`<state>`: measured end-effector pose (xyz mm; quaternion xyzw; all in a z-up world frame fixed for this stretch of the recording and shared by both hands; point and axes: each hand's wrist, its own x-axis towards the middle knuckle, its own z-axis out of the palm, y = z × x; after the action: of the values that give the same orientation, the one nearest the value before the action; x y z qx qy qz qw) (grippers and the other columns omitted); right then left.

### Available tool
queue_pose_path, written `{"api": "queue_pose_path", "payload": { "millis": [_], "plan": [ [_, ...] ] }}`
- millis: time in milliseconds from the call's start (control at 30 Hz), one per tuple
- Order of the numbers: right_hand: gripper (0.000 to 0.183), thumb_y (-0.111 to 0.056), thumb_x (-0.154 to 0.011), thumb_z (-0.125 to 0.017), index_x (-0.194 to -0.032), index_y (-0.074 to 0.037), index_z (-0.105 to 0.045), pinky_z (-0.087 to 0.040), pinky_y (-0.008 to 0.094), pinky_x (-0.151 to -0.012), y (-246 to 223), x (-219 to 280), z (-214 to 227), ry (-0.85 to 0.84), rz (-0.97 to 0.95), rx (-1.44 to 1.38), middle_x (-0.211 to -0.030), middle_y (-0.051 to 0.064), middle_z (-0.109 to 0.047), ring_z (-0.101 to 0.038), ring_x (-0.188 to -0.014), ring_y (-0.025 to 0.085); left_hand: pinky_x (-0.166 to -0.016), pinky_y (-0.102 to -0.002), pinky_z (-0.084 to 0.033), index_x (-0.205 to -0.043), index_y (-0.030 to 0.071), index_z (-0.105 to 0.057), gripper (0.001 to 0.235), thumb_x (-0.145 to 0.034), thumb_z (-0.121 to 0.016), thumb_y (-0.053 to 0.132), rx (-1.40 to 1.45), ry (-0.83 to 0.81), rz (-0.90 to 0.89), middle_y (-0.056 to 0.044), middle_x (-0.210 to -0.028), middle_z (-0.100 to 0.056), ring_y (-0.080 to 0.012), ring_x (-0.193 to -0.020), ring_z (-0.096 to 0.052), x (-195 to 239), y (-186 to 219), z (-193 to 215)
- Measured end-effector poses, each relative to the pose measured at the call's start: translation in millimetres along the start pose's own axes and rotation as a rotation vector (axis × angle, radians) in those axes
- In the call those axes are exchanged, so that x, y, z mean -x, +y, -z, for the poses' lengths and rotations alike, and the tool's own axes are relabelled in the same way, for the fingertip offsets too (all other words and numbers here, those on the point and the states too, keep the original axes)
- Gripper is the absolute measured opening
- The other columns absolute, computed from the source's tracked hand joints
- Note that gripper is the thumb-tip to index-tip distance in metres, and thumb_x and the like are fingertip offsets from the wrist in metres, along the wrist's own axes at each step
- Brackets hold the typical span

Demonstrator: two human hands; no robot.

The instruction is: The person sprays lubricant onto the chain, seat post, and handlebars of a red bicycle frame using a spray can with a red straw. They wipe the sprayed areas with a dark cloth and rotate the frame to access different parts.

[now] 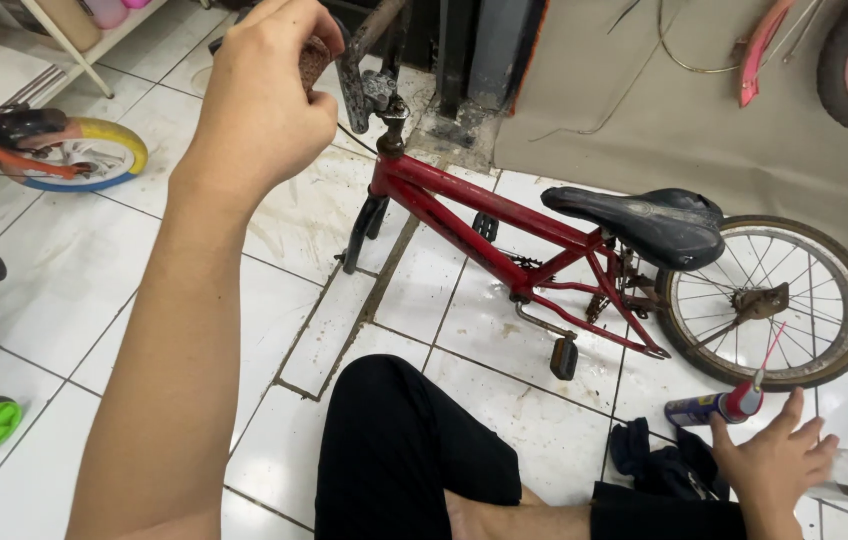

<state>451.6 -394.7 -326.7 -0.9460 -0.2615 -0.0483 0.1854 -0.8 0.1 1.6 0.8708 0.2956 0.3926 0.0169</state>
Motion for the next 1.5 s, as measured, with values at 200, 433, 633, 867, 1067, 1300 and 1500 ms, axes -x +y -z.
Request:
{"api": "queue_pose_path", "payload": {
  "millis": [200,433,633,867,1067,1300,1500],
  "plan": [
    [0.084,-0.029,-0.088,-0.069,-0.157,0.011,-0.043,-0.018,0.059,-0.123,-63,-20,51,0.237,0.617,-0.156,-0.150,0.043,-0.052,-0.034,-0.148,0.057,-0.065,-0.039,-0.046,-0.102,0.007,-0.064,0.035,-0.073,-0.056,-0.011,0.011,-0.070,0.120,-0.010,-0.104,-0.060,-0.0230,-0.067,-0.055,2,11,7],
    [0.053,-0.020,-0.097,-0.075,-0.140,0.006,-0.059,-0.031,0.066,-0.120,-197,-73,85,0.317,1.069,-0.265,-0.144,0.036,-0.056,-0.044,-0.145,0.056,-0.067,-0.038,-0.046,-0.100,0.006,-0.062,0.035,-0.071,-0.055,-0.011,0.041,-0.051,0.090,-0.011,-0.106,-0.061,-0.0224,-0.072,-0.056,9,10,7],
    [0.082,-0.074,-0.084,-0.054,-0.149,-0.023,-0.056,-0.028,0.067,-0.111,-239,-130,58,-0.082,0.894,0.132,-0.152,0.018,-0.053,-0.037,-0.146,0.045,-0.067,-0.037,-0.044,-0.100,0.007,-0.061,0.034,-0.070,-0.053,-0.010,0.058,-0.043,0.079,-0.009,-0.102,-0.058,-0.0231,-0.071,-0.052,14,5,9],
    [0.074,-0.075,-0.081,-0.057,-0.143,-0.035,-0.061,-0.044,0.061,-0.094,-243,-139,44,-0.128,0.769,0.166,-0.148,-0.001,-0.059,-0.048,-0.138,0.033,-0.069,-0.037,-0.045,-0.101,0.007,-0.061,0.033,-0.074,-0.055,-0.009,0.065,-0.082,0.124,-0.009,-0.106,-0.060,-0.0225,-0.075,-0.055,8,5,8],
    [0.072,-0.075,-0.081,-0.058,-0.141,-0.035,-0.062,-0.044,0.059,-0.093,-244,-141,44,-0.109,0.775,0.156,-0.146,-0.002,-0.060,-0.049,-0.135,0.032,-0.069,-0.038,-0.046,-0.102,0.008,-0.063,0.035,-0.073,-0.055,-0.009,0.042,-0.071,0.128,-0.010,-0.104,-0.060,-0.0227,-0.072,-0.054,2,3,4],
    [0.067,-0.072,-0.087,-0.055,-0.140,-0.031,-0.064,-0.044,0.057,-0.095,-244,-140,45,-0.093,0.771,0.139,-0.144,-0.002,-0.061,-0.049,-0.135,0.031,-0.068,-0.036,-0.046,-0.103,0.007,-0.064,0.036,-0.072,-0.055,-0.010,0.026,-0.065,0.122,-0.008,-0.104,-0.060,-0.0218,-0.073,-0.055,1,3,2],
    [0.066,-0.071,-0.087,-0.055,-0.140,-0.031,-0.064,-0.044,0.057,-0.094,-242,-141,42,-0.065,0.806,0.131,-0.143,-0.001,-0.062,-0.051,-0.134,0.033,-0.069,-0.038,-0.046,-0.101,0.007,-0.062,0.034,-0.072,-0.053,-0.009,0.038,-0.064,0.130,-0.010,-0.106,-0.060,-0.0230,-0.071,-0.055,3,6,5]
  ]
}}
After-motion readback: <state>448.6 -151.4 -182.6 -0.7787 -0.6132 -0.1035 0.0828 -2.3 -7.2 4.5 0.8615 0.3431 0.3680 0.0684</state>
